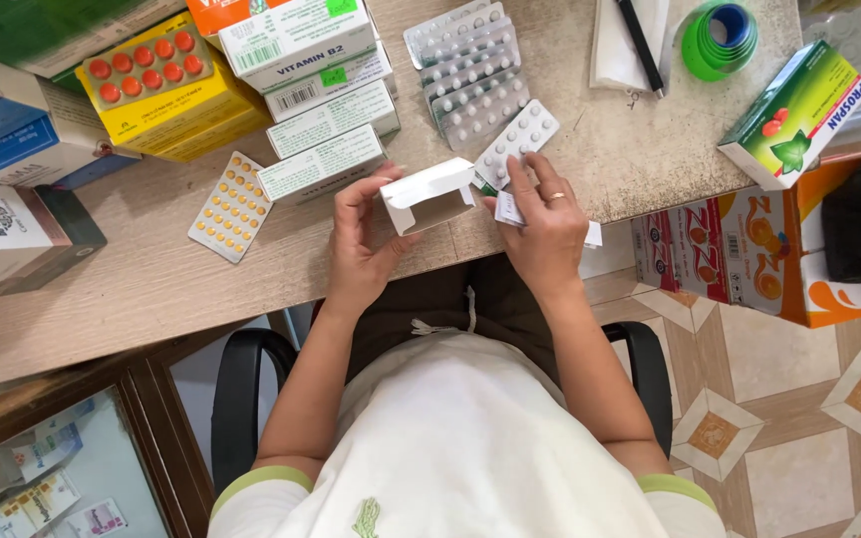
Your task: The person picks up several medication blister packs from the pharmacy counter and places them into a small white box before closing it.
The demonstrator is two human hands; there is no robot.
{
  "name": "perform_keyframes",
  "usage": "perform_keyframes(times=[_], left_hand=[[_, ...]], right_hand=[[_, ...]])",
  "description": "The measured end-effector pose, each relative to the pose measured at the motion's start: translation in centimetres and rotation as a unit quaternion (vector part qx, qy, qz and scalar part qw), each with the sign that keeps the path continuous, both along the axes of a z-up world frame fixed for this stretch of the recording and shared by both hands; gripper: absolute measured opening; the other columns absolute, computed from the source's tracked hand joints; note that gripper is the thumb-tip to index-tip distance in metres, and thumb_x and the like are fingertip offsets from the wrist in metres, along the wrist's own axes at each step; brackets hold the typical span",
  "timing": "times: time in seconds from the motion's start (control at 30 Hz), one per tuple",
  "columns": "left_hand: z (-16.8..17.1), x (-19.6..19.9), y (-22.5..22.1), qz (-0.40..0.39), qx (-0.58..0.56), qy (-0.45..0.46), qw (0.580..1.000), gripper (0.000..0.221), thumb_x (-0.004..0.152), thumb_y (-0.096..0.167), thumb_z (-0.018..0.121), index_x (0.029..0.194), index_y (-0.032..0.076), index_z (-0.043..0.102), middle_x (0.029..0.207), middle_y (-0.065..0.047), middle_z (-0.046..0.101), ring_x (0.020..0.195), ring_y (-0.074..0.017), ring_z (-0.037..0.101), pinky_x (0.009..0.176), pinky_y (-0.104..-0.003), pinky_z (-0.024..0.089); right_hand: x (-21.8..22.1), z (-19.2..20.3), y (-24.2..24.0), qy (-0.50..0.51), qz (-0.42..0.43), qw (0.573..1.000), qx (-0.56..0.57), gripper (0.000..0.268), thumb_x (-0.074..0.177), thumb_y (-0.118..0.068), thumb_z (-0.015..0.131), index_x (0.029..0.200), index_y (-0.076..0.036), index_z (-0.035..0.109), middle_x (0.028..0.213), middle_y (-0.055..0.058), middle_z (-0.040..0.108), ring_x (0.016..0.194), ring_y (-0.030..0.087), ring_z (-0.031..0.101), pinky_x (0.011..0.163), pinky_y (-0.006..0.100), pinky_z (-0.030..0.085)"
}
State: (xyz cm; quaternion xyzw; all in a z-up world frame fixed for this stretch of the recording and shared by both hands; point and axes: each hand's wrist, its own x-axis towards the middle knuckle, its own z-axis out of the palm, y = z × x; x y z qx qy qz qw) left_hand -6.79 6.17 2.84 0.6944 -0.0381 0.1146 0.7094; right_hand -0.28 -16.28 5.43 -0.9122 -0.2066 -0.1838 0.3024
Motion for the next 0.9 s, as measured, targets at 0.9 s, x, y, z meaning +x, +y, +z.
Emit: perform_keyframes(times=[0.9], left_hand=[[0.7, -2.2, -9.6, -0.139, -0.113, 0.184, 0.966, 0.037, 0.099, 0.020, 0.074, 0.128, 0.005, 0.057, 0.109, -0.004, 0.069, 0.097, -0.0085, 0.066, 0.083, -0.025, 0.058]], right_hand=[[-2.5, -0.2, -3.5, 0.437, 0.106, 0.508, 0.735, 0.056, 0.111, -0.049, 0.048, 0.146, -0.006, 0.055, 0.142, 0.024, 0.061, 0.107, 0.019, 0.058, 0.095, 0.032, 0.050]])
